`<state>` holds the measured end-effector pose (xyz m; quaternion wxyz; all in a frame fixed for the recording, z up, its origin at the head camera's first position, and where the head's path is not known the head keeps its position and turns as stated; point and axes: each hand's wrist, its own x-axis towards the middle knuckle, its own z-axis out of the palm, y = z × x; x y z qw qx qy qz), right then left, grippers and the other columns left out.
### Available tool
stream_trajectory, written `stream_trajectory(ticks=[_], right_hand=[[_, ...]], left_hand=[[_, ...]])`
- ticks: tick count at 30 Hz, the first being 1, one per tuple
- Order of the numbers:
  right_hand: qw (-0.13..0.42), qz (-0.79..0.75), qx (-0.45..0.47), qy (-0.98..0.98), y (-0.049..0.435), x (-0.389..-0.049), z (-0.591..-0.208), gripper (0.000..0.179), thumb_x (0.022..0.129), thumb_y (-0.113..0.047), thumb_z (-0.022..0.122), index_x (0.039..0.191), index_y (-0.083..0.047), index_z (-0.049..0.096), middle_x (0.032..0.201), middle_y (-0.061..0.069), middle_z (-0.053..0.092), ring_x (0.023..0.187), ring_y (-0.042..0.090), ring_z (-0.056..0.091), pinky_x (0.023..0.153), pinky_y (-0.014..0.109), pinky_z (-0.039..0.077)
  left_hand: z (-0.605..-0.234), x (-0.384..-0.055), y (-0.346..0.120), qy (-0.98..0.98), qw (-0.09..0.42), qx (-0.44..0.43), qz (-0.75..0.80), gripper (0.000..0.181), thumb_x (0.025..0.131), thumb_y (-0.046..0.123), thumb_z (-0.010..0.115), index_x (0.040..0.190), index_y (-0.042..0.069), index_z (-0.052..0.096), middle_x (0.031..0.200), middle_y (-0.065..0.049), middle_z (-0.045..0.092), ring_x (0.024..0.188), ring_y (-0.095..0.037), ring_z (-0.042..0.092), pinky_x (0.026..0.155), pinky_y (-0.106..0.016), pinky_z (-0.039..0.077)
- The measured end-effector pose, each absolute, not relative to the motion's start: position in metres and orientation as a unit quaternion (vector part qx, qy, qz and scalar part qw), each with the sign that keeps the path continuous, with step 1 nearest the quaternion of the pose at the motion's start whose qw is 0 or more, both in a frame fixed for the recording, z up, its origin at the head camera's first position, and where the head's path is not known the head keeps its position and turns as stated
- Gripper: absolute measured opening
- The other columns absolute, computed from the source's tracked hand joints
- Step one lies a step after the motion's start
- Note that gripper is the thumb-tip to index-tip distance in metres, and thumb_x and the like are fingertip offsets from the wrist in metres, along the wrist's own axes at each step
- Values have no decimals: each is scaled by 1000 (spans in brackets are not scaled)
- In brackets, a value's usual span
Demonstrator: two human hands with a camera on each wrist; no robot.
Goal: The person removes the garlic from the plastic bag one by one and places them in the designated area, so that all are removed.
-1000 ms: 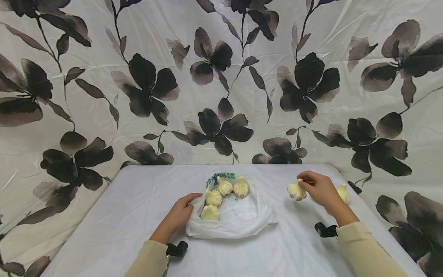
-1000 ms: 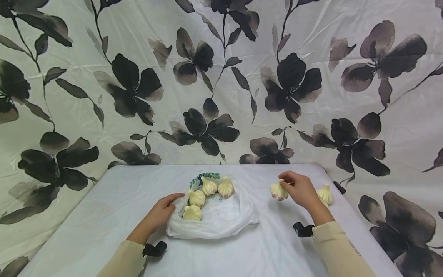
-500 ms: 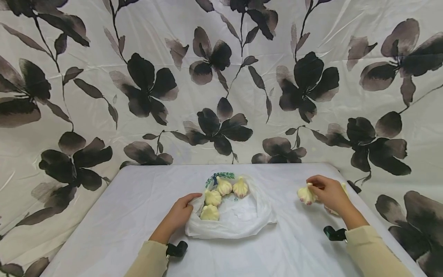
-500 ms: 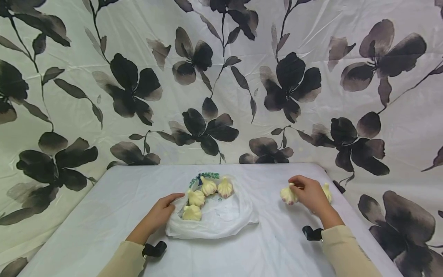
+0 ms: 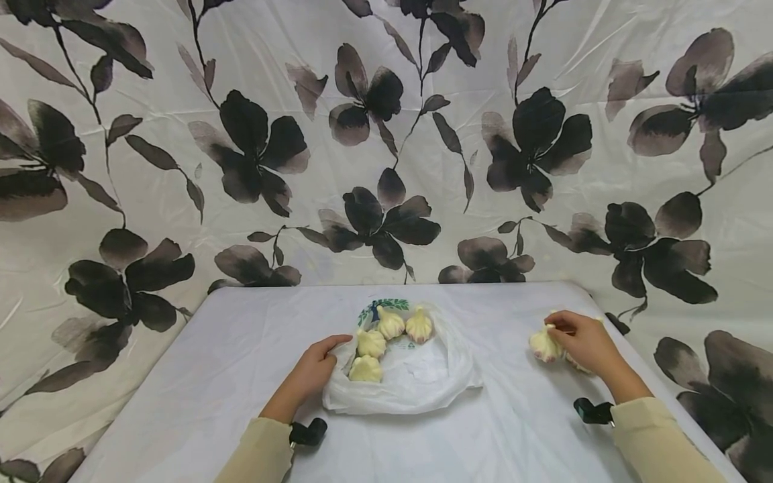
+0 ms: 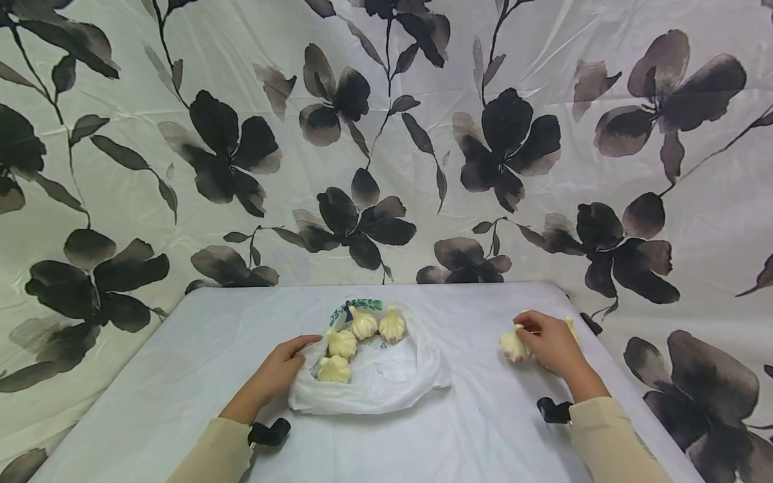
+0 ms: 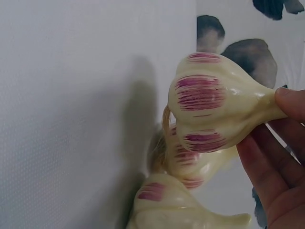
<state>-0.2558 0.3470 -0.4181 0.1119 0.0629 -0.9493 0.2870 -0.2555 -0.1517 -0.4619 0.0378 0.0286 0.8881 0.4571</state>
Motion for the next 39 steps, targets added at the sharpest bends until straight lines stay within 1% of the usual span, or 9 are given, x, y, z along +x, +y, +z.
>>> stream_trajectory(ticks=[7,11,17,24,31,39], right_hand=[[95,286,46,-952,351,-256,-423,24,94,-19,61,114,-5,66,113,17,69,103,34,66,86,49,53],[87,287,39,-953,353,-256,-427,24,94,-19,62,113,-5,66,113,19,69,102,34,65,84,49,53],[81,285,33,-955,355,-254,-429,22,93,-17,62,112,-6,66,111,19,69,100,32,66,79,43,54],[72,291,30,-954,354,-252,-430,24,92,-16,62,113,-5,66,114,21,68,102,34,65,82,46,56],[64,296,32,-952,353,-252,-429,27,92,-17,61,115,-4,65,116,21,67,103,34,65,80,44,56],[80,298,56,-949,347,-252,-424,24,93,-17,63,113,-4,67,113,17,69,101,31,66,80,40,56]], left_hand=[[-464,-256,-153,888,36,30,457,51,93,2,37,136,21,56,149,-10,46,142,-35,36,114,-59,29],[-464,-256,-154,889,37,31,456,51,93,2,37,136,22,56,149,-10,46,142,-35,36,114,-59,29],[-463,-255,-153,888,37,29,457,50,94,2,37,136,22,56,149,-10,46,141,-34,38,114,-59,29],[-462,-255,-152,888,41,25,458,50,94,2,36,136,22,56,149,-11,46,142,-36,35,114,-60,28],[-461,-254,-152,887,38,26,459,50,94,2,36,135,21,57,149,-11,46,142,-35,36,114,-60,28],[-462,-255,-152,888,42,21,457,50,94,3,36,135,23,56,150,-11,45,142,-35,35,114,-60,28]])
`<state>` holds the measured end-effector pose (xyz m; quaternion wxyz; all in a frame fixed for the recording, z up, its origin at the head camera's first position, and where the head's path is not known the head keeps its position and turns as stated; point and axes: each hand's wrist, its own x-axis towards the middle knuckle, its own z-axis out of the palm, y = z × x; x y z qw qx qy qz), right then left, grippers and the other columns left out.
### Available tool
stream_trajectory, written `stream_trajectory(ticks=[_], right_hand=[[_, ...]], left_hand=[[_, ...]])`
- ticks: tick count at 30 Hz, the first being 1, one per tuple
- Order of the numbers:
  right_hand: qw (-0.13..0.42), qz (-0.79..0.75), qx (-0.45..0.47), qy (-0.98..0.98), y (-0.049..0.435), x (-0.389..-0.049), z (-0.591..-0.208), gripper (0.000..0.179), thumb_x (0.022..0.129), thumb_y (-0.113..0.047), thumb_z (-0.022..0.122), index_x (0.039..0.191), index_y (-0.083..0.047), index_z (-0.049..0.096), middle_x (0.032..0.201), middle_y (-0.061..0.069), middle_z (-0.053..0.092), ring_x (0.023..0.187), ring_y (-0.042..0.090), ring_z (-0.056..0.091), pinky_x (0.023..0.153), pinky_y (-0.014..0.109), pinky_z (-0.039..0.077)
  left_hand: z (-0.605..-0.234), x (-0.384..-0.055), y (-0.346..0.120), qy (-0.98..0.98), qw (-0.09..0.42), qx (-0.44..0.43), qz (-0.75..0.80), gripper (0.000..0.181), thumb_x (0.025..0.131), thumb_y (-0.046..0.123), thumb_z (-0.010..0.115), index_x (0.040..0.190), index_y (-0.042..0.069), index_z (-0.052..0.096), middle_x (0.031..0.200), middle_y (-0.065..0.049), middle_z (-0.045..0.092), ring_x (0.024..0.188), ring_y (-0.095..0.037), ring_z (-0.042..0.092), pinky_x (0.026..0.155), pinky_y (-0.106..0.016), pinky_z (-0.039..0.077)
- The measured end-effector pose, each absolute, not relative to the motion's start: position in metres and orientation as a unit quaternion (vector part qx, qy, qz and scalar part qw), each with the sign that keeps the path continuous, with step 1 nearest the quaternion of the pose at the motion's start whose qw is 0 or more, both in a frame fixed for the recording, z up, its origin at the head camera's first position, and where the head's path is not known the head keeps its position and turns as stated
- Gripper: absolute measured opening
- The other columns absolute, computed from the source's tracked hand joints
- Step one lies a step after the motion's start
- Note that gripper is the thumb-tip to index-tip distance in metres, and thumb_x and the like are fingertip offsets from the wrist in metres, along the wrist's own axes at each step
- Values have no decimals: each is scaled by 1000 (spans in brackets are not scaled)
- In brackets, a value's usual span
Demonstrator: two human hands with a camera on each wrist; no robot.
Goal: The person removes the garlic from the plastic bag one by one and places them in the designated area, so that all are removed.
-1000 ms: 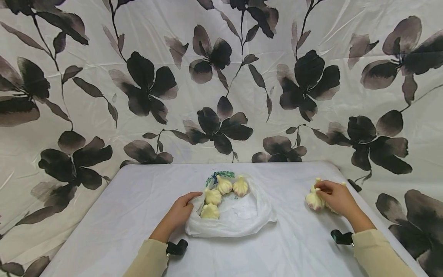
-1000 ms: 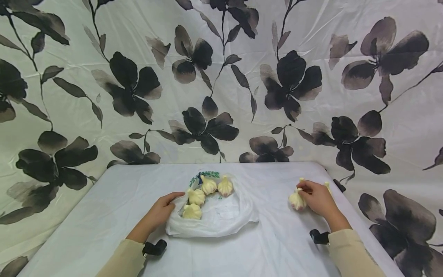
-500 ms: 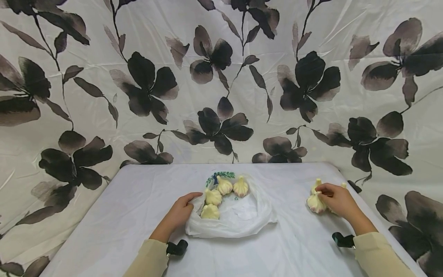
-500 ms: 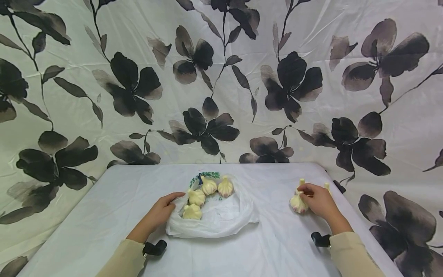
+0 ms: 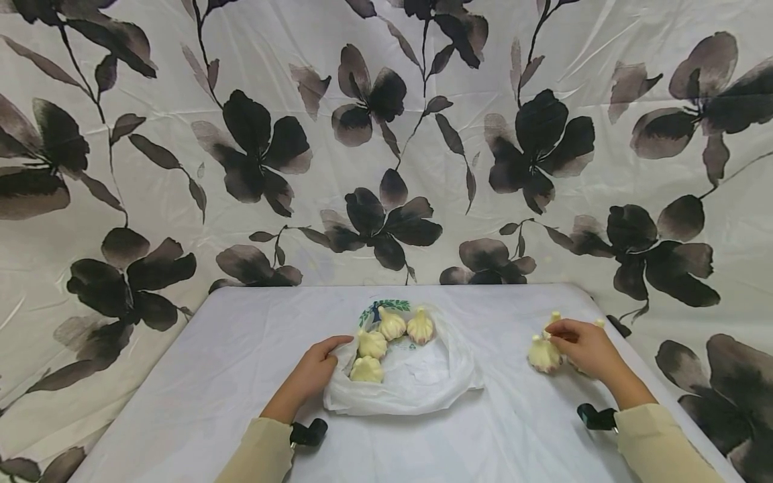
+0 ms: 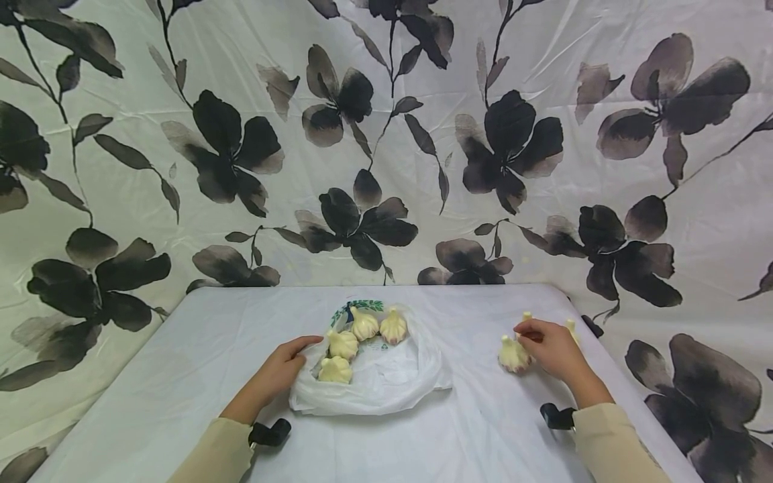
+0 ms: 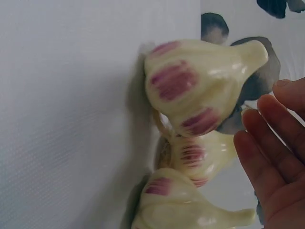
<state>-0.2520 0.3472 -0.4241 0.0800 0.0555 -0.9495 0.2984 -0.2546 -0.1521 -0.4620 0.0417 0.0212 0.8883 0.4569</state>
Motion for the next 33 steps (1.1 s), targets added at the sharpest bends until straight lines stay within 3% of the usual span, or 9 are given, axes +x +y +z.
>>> stream_trajectory(ticks=[26,33], right_hand=[[97,312,143,-934,296,-278,-401,18,92,-12,63,107,-7,70,109,17,71,100,32,68,81,43,58],[101,310,164,-931,277,-287,-395,16,92,-12,62,106,-10,70,106,11,72,100,30,69,85,45,56]], left_hand=[[-463,-255,-153,886,41,24,461,50,95,3,35,136,22,56,150,-10,45,142,-35,35,114,-59,29],[-465,-257,-153,884,40,20,465,51,95,4,36,139,24,53,151,-8,44,143,-35,34,114,-59,28]])
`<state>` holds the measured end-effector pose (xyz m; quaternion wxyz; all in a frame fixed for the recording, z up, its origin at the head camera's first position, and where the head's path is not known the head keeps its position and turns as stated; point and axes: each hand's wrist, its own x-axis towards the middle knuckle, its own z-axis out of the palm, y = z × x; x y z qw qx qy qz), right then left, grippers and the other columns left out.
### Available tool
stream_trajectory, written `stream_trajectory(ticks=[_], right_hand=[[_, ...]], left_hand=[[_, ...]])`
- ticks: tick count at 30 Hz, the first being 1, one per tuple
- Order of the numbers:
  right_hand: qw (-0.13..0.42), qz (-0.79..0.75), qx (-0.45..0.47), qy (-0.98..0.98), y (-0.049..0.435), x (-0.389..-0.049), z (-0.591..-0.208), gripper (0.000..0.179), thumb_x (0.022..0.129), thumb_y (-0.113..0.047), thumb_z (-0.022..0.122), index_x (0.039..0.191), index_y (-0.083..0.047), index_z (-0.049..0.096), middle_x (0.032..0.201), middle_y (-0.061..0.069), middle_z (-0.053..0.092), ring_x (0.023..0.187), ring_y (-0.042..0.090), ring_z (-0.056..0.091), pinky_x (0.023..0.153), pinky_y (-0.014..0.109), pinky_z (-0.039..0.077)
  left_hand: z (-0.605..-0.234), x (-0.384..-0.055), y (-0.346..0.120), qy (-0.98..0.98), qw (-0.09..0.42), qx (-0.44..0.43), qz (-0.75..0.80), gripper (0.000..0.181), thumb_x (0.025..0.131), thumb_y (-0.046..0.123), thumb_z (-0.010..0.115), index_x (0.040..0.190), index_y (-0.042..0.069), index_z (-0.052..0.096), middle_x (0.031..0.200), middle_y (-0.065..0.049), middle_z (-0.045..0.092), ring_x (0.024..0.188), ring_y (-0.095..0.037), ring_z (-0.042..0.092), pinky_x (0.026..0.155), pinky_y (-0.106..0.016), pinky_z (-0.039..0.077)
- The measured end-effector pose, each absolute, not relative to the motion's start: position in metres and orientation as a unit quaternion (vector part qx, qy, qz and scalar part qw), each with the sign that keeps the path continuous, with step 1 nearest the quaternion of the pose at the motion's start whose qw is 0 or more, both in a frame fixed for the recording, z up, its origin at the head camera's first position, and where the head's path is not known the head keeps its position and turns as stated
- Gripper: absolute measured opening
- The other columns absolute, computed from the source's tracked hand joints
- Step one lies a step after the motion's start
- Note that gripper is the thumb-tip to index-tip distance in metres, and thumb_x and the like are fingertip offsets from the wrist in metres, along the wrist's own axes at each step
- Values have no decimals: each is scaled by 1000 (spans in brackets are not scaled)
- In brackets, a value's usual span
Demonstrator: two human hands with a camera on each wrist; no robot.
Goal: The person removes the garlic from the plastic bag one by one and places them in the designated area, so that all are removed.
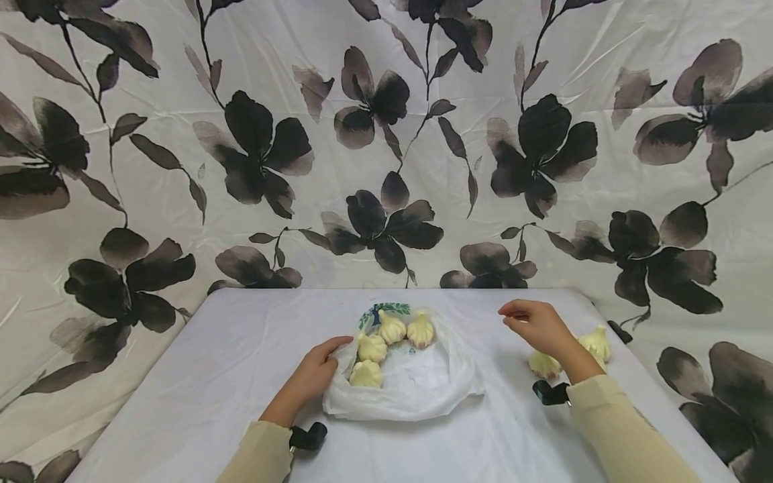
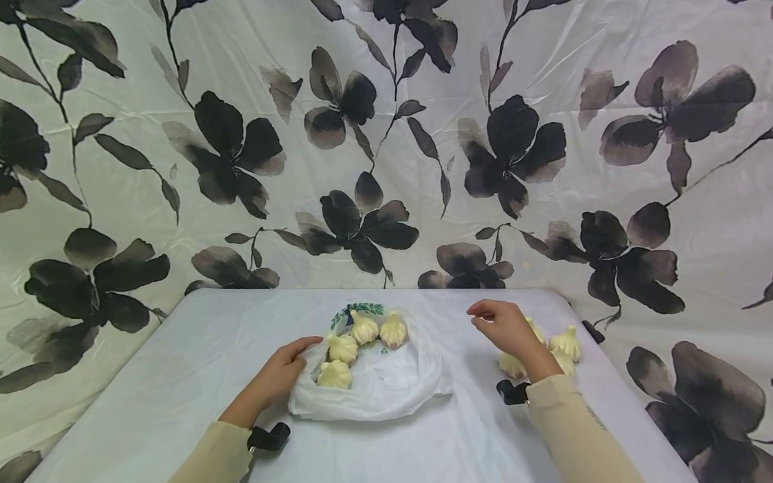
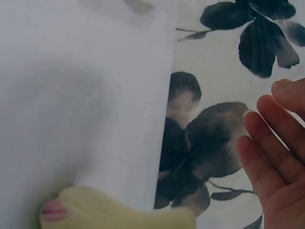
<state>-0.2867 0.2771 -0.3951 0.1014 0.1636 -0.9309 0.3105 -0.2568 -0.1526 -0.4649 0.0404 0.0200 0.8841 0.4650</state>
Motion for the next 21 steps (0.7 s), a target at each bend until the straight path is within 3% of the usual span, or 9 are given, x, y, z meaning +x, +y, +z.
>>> stream_trajectory(ticks=[21], right_hand=[[85,310,189,-928,228,-314,-382,17,90,-14,64,105,-10,71,102,9,73,95,25,70,82,41,58]], left_hand=[[-461,-260,-148,887,46,23,458,51,96,6,39,143,24,47,152,-12,42,142,-37,34,112,-61,31]])
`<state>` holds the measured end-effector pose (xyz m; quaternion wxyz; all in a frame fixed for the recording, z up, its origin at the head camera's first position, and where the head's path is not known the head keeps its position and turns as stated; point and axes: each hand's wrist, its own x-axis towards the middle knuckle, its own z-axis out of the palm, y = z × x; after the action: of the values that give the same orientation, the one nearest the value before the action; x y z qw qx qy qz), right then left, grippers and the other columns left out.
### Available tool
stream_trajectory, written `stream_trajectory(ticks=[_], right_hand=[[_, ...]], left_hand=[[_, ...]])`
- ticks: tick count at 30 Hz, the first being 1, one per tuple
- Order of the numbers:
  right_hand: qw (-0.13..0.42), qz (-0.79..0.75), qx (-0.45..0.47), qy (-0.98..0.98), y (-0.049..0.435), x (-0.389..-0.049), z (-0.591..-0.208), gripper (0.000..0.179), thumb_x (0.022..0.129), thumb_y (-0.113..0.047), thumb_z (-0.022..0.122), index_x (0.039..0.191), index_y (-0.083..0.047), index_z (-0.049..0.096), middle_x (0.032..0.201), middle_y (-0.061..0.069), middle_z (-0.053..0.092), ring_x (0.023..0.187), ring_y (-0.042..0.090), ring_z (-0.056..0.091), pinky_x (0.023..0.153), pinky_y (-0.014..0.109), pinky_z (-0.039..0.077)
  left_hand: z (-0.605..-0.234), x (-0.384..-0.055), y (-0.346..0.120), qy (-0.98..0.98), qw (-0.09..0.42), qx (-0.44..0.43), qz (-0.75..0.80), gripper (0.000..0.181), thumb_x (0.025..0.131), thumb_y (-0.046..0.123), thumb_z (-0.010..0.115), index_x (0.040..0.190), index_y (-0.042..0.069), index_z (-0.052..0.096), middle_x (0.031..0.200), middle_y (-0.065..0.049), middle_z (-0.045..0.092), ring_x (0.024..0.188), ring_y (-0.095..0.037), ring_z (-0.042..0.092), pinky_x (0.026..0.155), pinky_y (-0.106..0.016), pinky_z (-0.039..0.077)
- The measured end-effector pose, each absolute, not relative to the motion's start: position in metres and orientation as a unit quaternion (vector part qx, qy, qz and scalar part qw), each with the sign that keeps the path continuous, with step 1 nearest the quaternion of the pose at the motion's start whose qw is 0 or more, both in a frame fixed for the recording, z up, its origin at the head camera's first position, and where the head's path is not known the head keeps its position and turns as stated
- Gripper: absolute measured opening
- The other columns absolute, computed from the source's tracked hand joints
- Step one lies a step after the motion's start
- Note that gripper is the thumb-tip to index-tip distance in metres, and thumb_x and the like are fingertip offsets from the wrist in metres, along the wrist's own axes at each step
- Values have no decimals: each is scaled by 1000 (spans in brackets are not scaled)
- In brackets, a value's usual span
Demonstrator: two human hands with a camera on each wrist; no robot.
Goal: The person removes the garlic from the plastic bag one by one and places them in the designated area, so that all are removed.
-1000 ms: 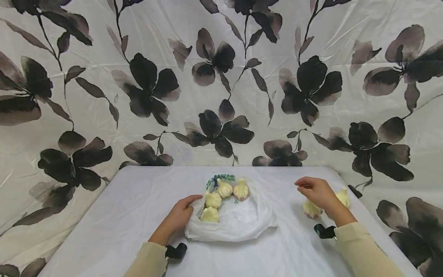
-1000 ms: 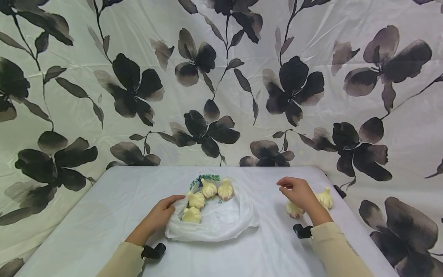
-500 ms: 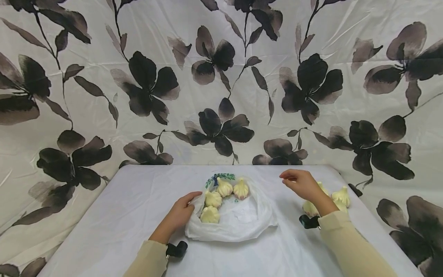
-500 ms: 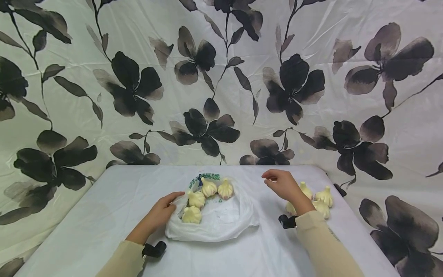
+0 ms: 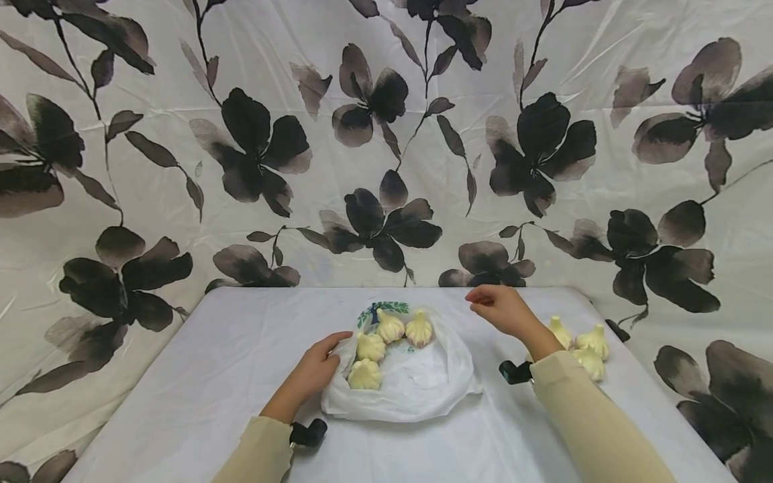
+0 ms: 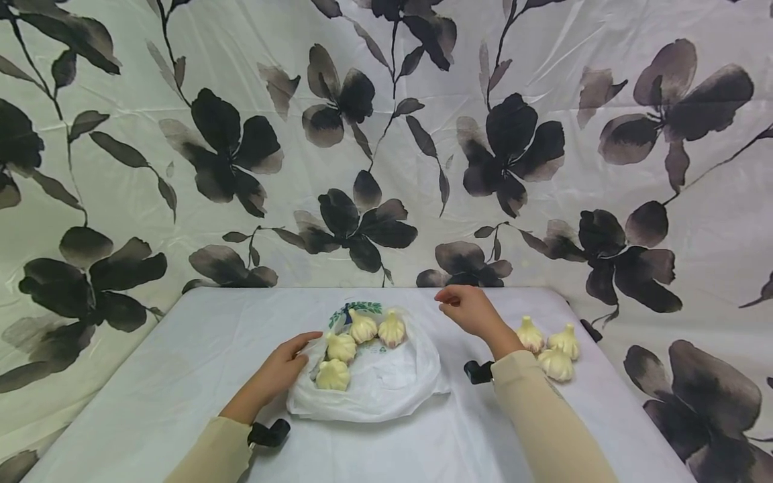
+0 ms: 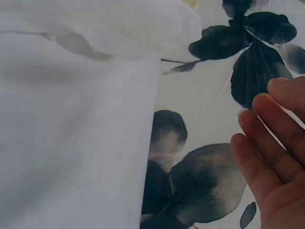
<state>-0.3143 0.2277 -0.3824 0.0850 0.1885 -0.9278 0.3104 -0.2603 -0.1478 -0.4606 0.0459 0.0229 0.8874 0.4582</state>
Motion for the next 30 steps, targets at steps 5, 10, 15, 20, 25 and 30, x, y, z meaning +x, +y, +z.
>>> stream_trajectory(ticks=[5,10,15,20,25,30], right_hand=[[66,317,187,-928,218,-319,-378,20,90,-15,64,108,-10,70,105,9,72,98,26,69,84,41,57],[49,323,189,-926,204,-323,-376,22,90,-17,64,110,-9,70,108,11,72,102,28,68,86,43,57],[34,329,183,-926,190,-328,-379,22,90,-18,65,110,-10,70,108,8,71,104,27,67,87,42,57],[24,336,184,-923,174,-332,-382,22,90,-17,65,110,-10,70,109,8,70,106,26,67,87,40,56],[19,345,188,-919,160,-335,-384,21,91,-17,64,110,-10,70,112,10,70,106,25,66,88,40,56],[14,350,170,-921,148,-338,-388,20,90,-18,65,109,-12,71,108,6,71,102,21,65,86,38,56]], left_hand=[[-462,-260,-147,888,43,27,456,51,95,6,39,142,23,48,152,-13,42,143,-37,34,113,-60,30],[-462,-261,-146,891,42,24,452,51,96,6,38,143,23,48,153,-12,41,143,-37,32,114,-60,28],[-462,-261,-145,893,39,27,448,51,96,6,38,142,23,48,153,-12,41,143,-37,33,114,-59,28],[-463,-262,-147,892,37,32,448,50,95,5,37,142,22,48,152,-11,42,143,-37,33,114,-59,28],[-463,-263,-148,891,37,33,452,50,96,6,37,142,22,49,152,-11,41,143,-36,33,115,-59,28],[-462,-261,-149,889,37,30,455,50,96,6,37,141,22,50,152,-12,41,143,-36,33,115,-58,28]])
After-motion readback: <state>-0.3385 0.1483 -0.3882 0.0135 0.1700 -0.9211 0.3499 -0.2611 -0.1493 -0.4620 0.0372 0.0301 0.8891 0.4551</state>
